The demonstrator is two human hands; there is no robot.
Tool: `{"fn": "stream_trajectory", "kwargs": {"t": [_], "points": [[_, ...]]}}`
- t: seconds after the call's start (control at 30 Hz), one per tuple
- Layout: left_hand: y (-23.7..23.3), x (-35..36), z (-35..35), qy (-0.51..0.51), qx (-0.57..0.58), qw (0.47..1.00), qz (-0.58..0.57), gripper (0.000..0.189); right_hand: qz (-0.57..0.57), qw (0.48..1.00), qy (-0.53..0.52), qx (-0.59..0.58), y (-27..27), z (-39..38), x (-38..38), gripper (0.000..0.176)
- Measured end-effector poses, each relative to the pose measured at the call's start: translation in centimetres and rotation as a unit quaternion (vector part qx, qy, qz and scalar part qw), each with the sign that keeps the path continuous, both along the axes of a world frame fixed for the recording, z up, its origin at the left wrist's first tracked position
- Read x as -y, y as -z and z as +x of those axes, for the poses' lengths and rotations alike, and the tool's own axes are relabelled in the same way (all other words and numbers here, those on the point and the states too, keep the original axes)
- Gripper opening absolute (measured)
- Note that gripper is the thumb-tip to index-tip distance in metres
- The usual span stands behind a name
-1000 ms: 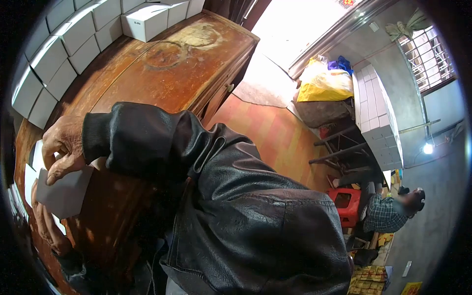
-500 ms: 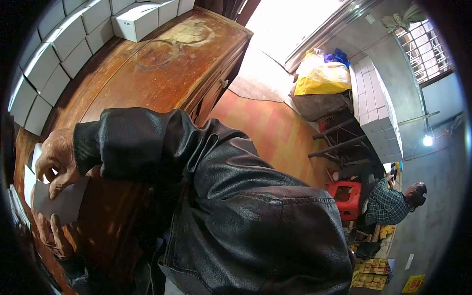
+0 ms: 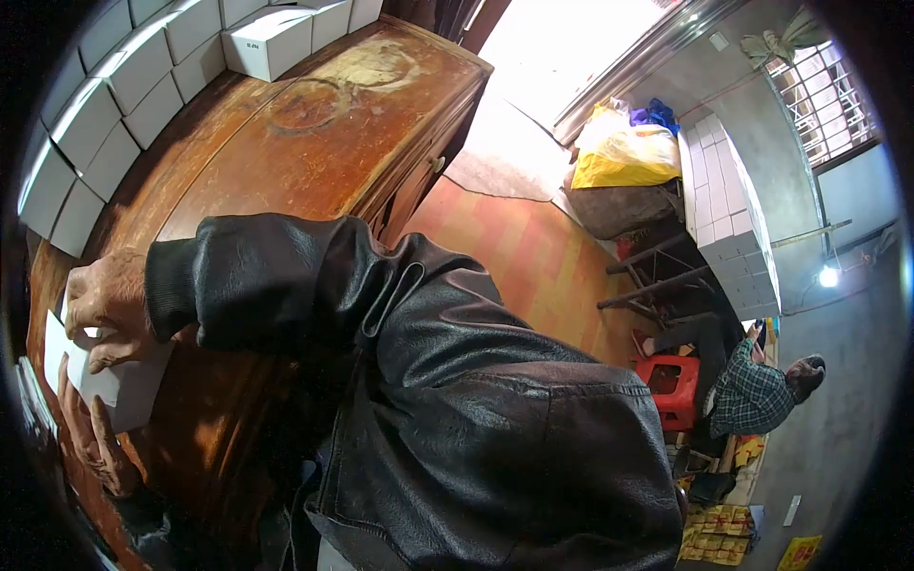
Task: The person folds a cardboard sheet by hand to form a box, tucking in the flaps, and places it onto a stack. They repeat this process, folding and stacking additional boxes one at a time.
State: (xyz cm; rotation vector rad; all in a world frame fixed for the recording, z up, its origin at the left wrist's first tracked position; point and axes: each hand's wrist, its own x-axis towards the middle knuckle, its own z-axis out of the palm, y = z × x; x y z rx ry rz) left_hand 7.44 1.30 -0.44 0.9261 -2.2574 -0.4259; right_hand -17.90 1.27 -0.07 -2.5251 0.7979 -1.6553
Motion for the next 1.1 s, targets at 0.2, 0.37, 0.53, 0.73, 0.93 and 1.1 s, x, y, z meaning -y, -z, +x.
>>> {"fn": "stream_trajectory", "kwargs": {"t": [0.2,0.37,0.53,0.73,0.93,1.1], "points": [[-0.9,-0.4,-1.1,0.023,0.032,0.996,-0.077,0.049,-0.047,0.995,0.079,-0.038,0.0,0.3,-0.5,0.039],[-1.4,-0.2,-1.3,0.029,0.038,0.995,-0.09,0.048,-0.069,0.989,0.1,-0.089,-0.4,0.1,-1.1,0.052],[-1.7,-0.6,-1.5,0.006,0.064,0.992,-0.109,0.045,-0.121,0.98,0.104,-0.119,-0.6,-0.1,-1.0,0.066],[-1.3,-0.3,-1.2,0.024,0.061,0.993,-0.098,0.043,-0.126,0.973,0.106,-0.159,-0.4,0.0,-0.9,0.069],[-0.6,-0.2,-1.2,0.034,0.014,0.997,-0.067,0.04,-0.063,0.98,0.078,-0.174,-0.4,0.2,-1.0,0.063],[-0.6,0.0,-1.2,0.039,0.012,0.997,-0.07,0.039,-0.065,0.984,0.057,-0.157,-0.5,0.1,-1.1,0.055]]}}
